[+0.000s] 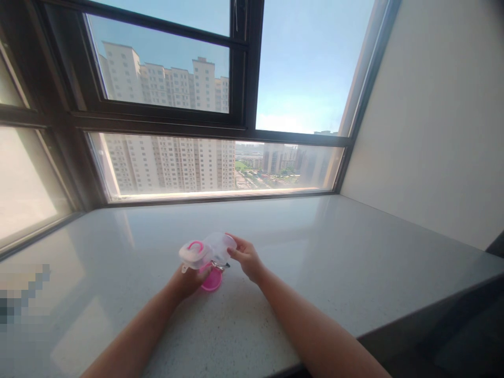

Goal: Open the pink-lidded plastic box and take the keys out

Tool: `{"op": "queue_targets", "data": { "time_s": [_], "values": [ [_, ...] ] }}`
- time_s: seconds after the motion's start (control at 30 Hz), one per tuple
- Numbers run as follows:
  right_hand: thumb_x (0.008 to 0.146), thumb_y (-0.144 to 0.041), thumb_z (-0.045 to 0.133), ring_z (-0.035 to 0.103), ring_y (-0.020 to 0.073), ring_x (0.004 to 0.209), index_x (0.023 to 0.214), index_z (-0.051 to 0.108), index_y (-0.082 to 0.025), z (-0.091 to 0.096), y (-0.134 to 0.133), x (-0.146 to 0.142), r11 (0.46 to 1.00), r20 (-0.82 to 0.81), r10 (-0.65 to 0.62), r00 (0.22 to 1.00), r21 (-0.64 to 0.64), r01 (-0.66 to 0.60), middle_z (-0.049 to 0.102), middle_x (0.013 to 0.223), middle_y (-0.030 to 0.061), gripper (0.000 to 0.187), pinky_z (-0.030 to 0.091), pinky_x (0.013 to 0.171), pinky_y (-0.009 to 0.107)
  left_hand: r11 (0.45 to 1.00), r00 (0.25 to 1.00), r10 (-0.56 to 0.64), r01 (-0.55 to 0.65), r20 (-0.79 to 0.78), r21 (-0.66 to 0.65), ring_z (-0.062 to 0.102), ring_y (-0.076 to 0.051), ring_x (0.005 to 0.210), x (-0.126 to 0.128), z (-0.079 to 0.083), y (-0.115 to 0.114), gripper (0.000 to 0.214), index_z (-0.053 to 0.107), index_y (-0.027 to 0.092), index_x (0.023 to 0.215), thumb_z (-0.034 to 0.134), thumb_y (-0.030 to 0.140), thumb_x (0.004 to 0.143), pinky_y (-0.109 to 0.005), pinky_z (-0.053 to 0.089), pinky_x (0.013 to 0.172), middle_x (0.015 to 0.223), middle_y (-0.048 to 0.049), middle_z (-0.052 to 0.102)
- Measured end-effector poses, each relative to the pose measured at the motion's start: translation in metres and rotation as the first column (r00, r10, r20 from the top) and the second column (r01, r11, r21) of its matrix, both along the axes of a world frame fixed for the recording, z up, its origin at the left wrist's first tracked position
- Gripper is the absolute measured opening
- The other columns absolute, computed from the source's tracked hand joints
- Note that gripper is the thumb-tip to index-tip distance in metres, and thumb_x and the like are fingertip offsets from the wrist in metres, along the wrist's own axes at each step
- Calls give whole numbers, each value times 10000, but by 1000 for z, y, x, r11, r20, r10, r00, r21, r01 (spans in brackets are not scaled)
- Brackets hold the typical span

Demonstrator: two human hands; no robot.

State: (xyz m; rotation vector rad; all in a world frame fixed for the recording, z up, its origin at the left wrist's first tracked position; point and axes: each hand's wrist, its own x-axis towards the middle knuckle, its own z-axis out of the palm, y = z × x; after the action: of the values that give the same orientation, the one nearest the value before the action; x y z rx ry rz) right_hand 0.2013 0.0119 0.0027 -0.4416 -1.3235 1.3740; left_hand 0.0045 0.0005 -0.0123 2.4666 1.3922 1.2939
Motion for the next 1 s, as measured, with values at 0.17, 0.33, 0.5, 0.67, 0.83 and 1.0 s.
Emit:
{"op": "queue_targets", "data": {
  "time_s": [0.17, 0.33, 0.5, 0.67, 0.83, 1.0],
  "values": [
    [736, -397, 656, 600, 167, 876, 1120, 607, -212, -2, 9, 10, 982, -57, -128, 990, -145, 119, 654, 986, 30, 429, 482, 788, 307, 991, 997, -31, 21, -76, -129, 594, -177, 730, 1, 12, -3, 355, 586, 188, 1082, 547, 212, 730, -306, 503, 710, 912, -64, 639],
    [750, -443, 632, 594, 152, 862, 1032, 627, -194, -8, 19, 17, 952, -104, -221, 970, -237, 192, 644, 968, 47, 376, 509, 749, 286, 975, 993, -117, 111, -25, -190, 581, -153, 785, 1, 14, -3, 371, 578, 197, 1087, 517, 156, 724, -280, 495, 734, 1075, -71, 599],
    [753, -456, 633, 621, 152, 796, 955, 609, -163, -13, 25, 16, 919, -150, -244, 958, -350, 180, 644, 916, 70, 357, 541, 673, 270, 970, 992, -126, 117, -31, -214, 587, -167, 799, 1, 14, -3, 386, 577, 202, 1098, 519, 151, 720, -298, 503, 740, 1016, -64, 615],
    [777, -479, 601, 643, 140, 655, 1029, 540, -177, -17, 26, 13, 893, -122, -231, 965, -421, 161, 638, 884, 66, 398, 569, 623, 298, 986, 992, -123, 120, -24, -118, 547, -226, 1061, -1, 8, 3, 422, 567, 228, 1156, 546, 197, 736, -377, 450, 928, 1145, -84, 571],
    [836, -513, 499, 635, 113, 549, 1151, 456, -242, -23, 27, 13, 899, -36, -166, 985, -416, 136, 627, 939, 42, 418, 572, 580, 327, 992, 997, -80, 80, 4, -97, 570, -219, 1032, -2, 4, 9, 349, 590, 233, 1151, 498, 309, 823, -381, 469, 907, 1140, -89, 575],
    [830, -497, 512, 637, 127, 600, 1086, 537, -176, -24, 26, 10, 915, 3, -118, 993, -387, 110, 637, 892, 64, 411, 557, 543, 275, 996, 995, 27, -20, 91, -82, 609, -185, 853, 0, 10, 6, 385, 548, 213, 1183, 480, 365, 835, -367, 521, 782, 1109, -84, 570]
  ]
}}
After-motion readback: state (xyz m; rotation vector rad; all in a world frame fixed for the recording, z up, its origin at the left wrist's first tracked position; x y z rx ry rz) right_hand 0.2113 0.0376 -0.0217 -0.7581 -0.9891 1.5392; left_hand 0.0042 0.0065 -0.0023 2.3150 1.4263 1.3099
